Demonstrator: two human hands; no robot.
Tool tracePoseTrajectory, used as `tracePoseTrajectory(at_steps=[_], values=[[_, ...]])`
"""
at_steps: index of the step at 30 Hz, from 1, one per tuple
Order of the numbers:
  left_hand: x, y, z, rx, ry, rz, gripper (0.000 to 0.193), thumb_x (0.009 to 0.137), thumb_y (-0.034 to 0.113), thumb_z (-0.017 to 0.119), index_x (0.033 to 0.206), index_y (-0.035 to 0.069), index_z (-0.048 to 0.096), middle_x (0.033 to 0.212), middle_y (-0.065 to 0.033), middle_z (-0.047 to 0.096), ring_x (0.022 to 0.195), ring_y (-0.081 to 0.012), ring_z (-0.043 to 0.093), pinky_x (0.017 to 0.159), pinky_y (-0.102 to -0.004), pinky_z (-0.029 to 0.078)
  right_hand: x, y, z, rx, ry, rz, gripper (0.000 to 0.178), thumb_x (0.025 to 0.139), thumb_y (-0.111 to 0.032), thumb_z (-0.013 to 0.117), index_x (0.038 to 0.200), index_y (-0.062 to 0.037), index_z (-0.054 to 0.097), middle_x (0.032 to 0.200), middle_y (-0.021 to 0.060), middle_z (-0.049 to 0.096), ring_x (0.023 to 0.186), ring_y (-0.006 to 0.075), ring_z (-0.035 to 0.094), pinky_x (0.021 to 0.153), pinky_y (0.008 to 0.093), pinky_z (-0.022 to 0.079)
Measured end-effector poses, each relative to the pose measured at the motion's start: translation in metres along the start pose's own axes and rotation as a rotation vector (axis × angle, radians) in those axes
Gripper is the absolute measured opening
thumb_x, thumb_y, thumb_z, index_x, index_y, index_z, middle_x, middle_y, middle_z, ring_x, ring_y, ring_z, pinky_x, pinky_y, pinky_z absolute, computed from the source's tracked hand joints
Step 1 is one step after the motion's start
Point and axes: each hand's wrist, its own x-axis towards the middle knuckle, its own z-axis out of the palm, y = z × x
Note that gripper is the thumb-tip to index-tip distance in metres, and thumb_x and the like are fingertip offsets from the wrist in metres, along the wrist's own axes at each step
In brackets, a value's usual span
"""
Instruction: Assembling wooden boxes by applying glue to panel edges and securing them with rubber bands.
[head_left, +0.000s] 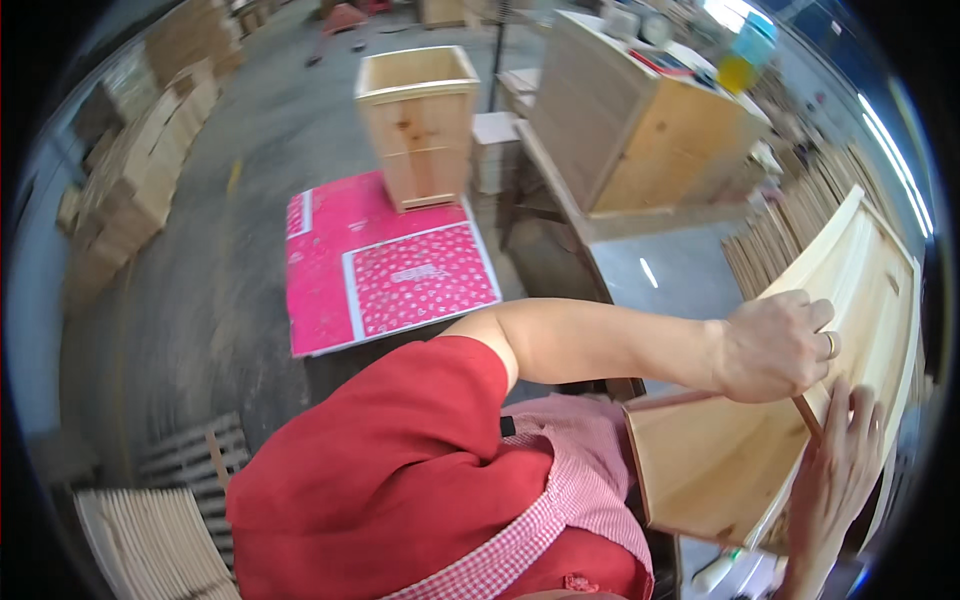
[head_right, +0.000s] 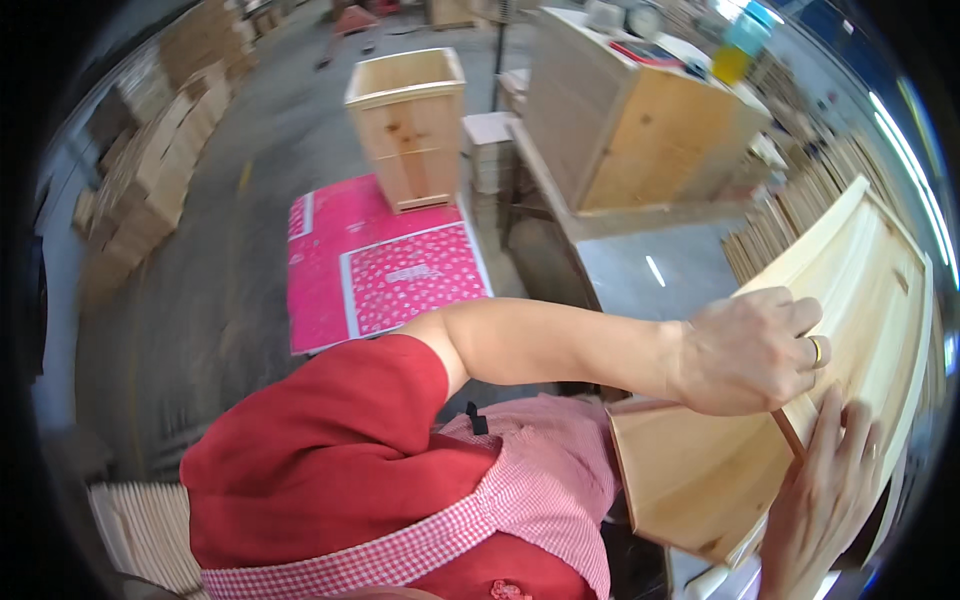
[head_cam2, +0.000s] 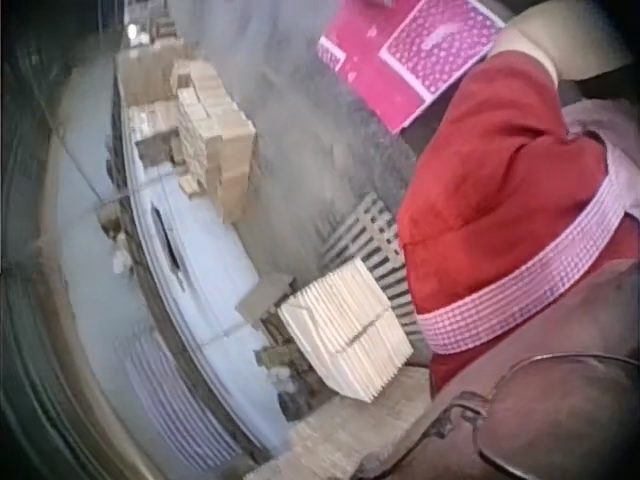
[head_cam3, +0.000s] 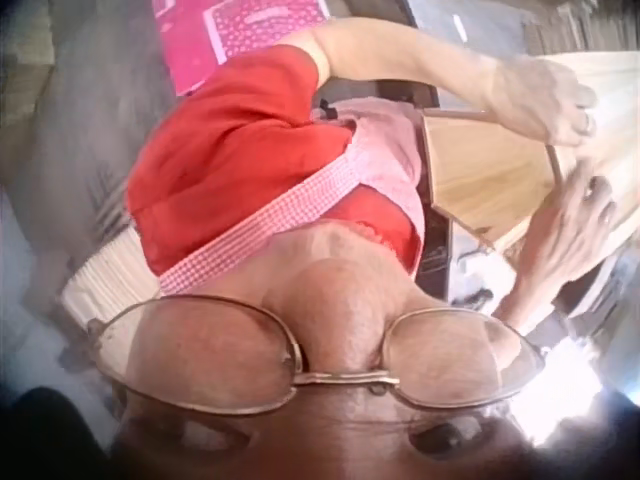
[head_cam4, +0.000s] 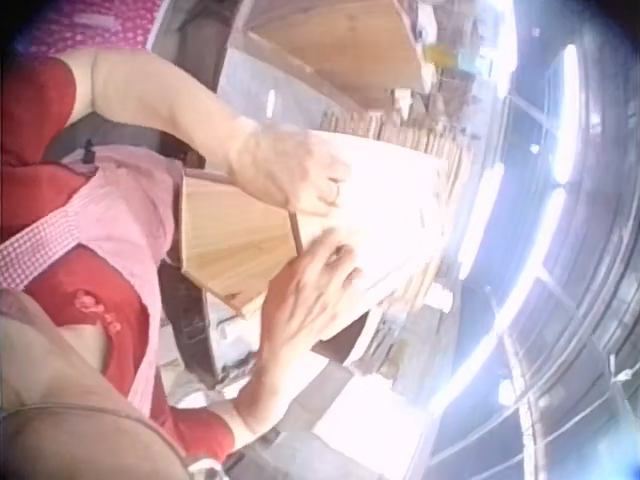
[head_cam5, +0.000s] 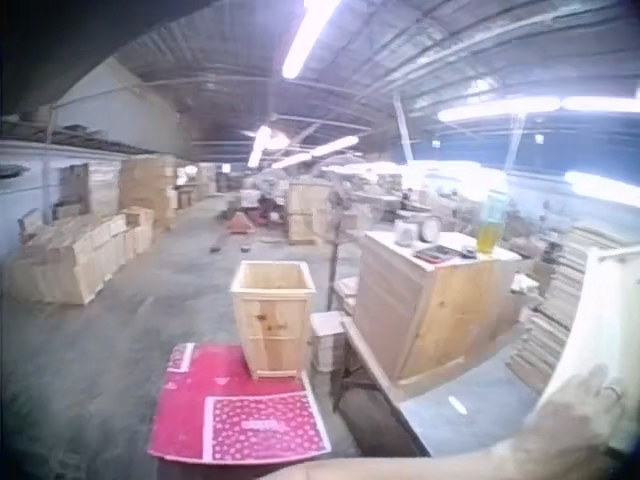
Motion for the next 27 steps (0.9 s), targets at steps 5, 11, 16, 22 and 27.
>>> tracePoseTrajectory(at_steps=[5,11,16,22,27], values=[[-0.004,0.007,0.007,0.04,-0.004,0.001,0.023,0.077,0.023,0.061,0.09,0.005,0.065,0.09,-0.0093,0.064,0.096,-0.0266,0.057,0.081,-0.0403,0.044,0.002,0.003,0.004,0.071,-0.119,0.013,0.042,0.074,0.008,0.05,0.116,-0.0009,0.054,0.092,0.0175,0.049,0.089,0.0351,0.056,0.075,0.0434,0.047],[-0.04,0.01,-0.082,-0.84,0.318,-0.307,0.029,0.087,0.031,0.074,0.111,0.017,0.065,0.099,-0.0022,0.063,0.098,-0.0221,0.055,0.094,-0.0457,0.043,-0.069,0.005,-0.007,0.031,-0.211,0.149,0.038,0.077,-0.004,0.058,0.115,-0.0013,0.062,0.087,0.0116,0.051,0.083,0.0266,0.057,0.069,0.0375,0.046],[-0.037,0.013,-0.124,-1.214,0.593,-0.41,0.022,0.091,0.034,0.068,0.107,0.019,0.067,0.091,0.0035,0.063,0.099,-0.0169,0.054,0.102,-0.0453,0.034,-0.077,-0.001,0.002,0.081,-0.25,0.194,0.039,0.078,-0.005,0.058,0.117,-0.0011,0.061,0.088,0.0115,0.052,0.084,0.0264,0.058,0.07,0.0369,0.047],[-0.044,0.003,-0.127,-1.289,0.473,-0.349,0.03,0.093,0.034,0.063,0.113,0.012,0.064,0.099,-0.0045,0.064,0.101,-0.0237,0.055,0.103,-0.0492,0.035,-0.077,-0.011,0.031,0.168,-0.207,0.209,0.039,0.077,-0.003,0.058,0.116,-0.0046,0.06,0.089,0.0108,0.053,0.084,0.0269,0.059,0.071,0.037,0.048],[-0.043,0.002,-0.125,-1.355,0.338,-0.3,0.037,0.095,0.034,0.058,0.118,0.006,0.062,0.105,-0.0111,0.065,0.103,-0.0294,0.056,0.104,-0.0525,0.036,-0.082,-0.014,0.05,0.23,-0.216,0.214,0.039,0.075,-0.002,0.06,0.113,-0.0071,0.06,0.09,0.0109,0.053,0.085,0.0265,0.06,0.073,0.0364,0.049]])
